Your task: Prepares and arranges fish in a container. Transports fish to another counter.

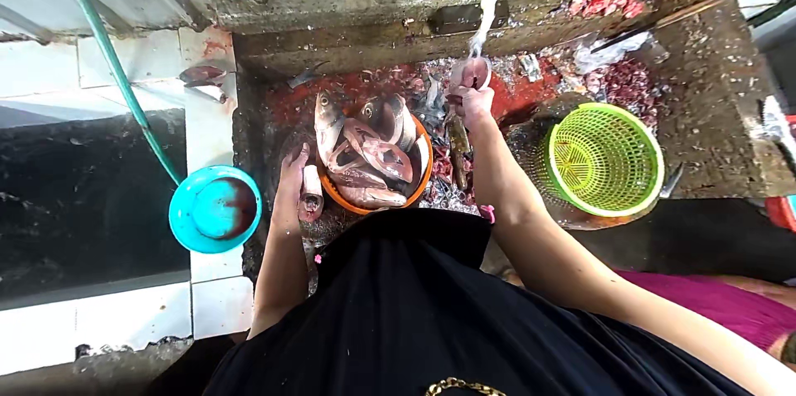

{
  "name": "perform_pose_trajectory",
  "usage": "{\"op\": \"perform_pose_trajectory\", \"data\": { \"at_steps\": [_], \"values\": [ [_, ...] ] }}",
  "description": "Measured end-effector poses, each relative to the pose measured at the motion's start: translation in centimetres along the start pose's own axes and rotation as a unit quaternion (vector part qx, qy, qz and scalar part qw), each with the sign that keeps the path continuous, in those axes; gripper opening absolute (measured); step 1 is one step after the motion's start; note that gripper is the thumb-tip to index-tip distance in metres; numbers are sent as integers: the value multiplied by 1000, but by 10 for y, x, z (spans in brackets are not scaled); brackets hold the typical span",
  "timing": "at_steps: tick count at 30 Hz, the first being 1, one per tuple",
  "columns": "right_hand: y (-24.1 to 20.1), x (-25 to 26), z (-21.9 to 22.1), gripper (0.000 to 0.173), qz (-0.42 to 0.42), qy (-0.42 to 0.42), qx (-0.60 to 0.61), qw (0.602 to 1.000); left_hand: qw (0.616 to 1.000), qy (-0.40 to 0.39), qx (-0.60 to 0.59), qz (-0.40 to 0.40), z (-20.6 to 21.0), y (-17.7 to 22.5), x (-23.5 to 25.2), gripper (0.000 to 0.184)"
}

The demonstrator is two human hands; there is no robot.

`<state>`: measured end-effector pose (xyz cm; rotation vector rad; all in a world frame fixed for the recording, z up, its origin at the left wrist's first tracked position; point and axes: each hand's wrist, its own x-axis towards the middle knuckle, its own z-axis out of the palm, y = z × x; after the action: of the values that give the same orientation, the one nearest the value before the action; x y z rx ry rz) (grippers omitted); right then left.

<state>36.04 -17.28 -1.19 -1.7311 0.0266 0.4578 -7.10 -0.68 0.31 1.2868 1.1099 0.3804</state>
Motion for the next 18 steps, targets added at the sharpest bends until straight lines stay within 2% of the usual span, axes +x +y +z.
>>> {"op": "perform_pose_trajectory", "data": {
  "at_steps": [2,4,8,11,13,15,17,18],
  "values": [
    [-1,1,1,53,-21,-3,-85,996,1000,9,4,7,-6,-16,24,62],
    [-5,-3,2,54,-44,-10,-147,988,998,28,40,30,-9,-28,41,60],
    [-7,-11,0,38,-76,-73,-183,977,979,80,185,35,-4,1,1,57],
    [-9,-22,0,30,-75,-114,-216,967,969,105,224,19,-5,-1,-5,56],
    [-9,-27,-1,29,-83,-129,-187,970,952,133,275,17,-5,-6,-2,52],
    [-10,-33,-5,45,-100,-135,-126,978,918,202,336,62,-2,0,1,52],
    [-15,-31,-6,67,-128,-106,-102,981,875,270,362,175,12,17,-4,51],
    [-18,-23,-6,72,-137,-85,-105,981,860,289,343,243,24,34,-6,48]
  ]
}}
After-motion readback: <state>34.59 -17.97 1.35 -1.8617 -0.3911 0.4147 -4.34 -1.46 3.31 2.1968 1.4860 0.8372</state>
